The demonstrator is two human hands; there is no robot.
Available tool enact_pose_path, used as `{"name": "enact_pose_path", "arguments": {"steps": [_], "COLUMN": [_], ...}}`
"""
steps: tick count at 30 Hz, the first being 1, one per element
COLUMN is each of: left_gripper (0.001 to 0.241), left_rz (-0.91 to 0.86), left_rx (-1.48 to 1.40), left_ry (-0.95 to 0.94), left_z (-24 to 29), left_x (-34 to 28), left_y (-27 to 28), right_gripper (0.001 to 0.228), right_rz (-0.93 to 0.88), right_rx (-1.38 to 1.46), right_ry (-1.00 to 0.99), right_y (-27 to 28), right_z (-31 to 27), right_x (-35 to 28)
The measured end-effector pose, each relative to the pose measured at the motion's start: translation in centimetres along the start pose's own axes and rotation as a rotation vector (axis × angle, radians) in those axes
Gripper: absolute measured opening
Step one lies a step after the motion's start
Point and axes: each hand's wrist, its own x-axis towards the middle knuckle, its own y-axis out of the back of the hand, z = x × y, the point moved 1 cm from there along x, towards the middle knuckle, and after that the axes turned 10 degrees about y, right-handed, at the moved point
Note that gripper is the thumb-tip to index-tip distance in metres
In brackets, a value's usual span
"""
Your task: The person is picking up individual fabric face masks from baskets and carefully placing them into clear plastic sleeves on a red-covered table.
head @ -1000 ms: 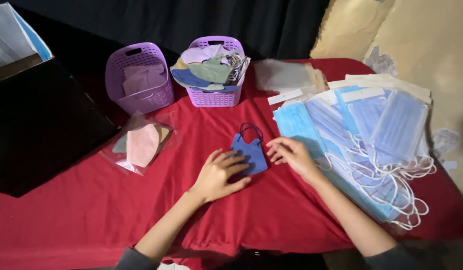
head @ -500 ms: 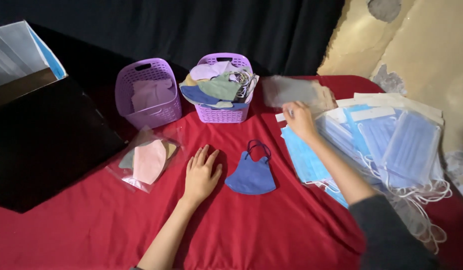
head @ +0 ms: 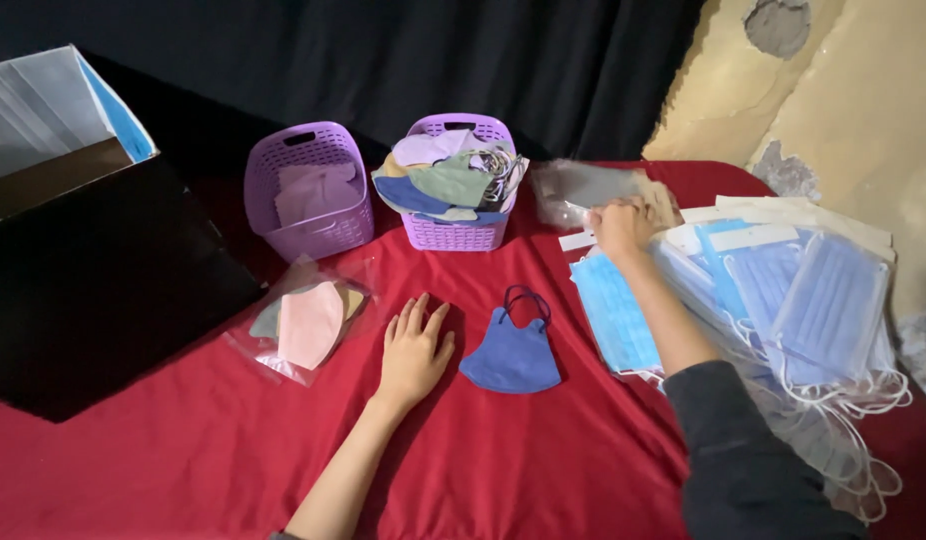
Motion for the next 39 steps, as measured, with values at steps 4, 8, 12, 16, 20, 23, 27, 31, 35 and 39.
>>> {"name": "enact_pose_path", "arguments": {"steps": [4,8,12,16,20,23,27,31,35,39], "left_gripper": [0.050,0.048,0.040,0.041,0.083,0.108,0.098,0.049,0.022,0.024], "left_rz": [-0.009,-0.030,-0.051,-0.080,-0.534,-0.821,-0.936,-0.746,-0.576,-0.489], "left_rx": [0.011,-0.031,-0.185,-0.632,-1.540,-1.788,-1.704,-1.776,-1.552,-1.691], "left_ry": [0.003,0.022,0.026,0.079,0.323,0.402,0.408,0.395,0.294,0.375], "left_z": [0.0,0.3,0.6,2.9,5.7,6.8,6.4,7.2,5.7,7.5], "left_x": [0.1,0.2,0.3,1.1,2.7,3.3,2.3,0.9,2.5,1.3], "left_y": [-0.2,0.7,1.5,2.9,4.1,4.1,2.3,2.1,-2.3,2.6], "right_gripper": [0.036,0.018,0.021,0.013,0.028,0.029,0.030,0.024,0.029,0.045], "right_rz": [0.055,0.501,0.611,0.647,0.679,0.696,0.670,0.645,0.667,0.663], "right_rx": [0.145,0.158,0.446,0.561,0.561,0.486,0.404,0.457,0.388,0.397], "right_ry": [0.025,0.195,0.375,0.451,0.630,0.723,0.788,0.824,0.818,0.764], "right_y": [1.3,7.4,16.0,17.8,17.9,15.8,14.7,16.0,16.8,16.6], "right_z": [1.1,-0.1,-3.5,-6.2,-9.1,-9.9,-9.9,-10.1,-10.4,-10.1], "right_x": [0.0,-3.4,-10.4,-16.8,-21.2,-22.2,-22.8,-23.3,-23.2,-23.2]}}
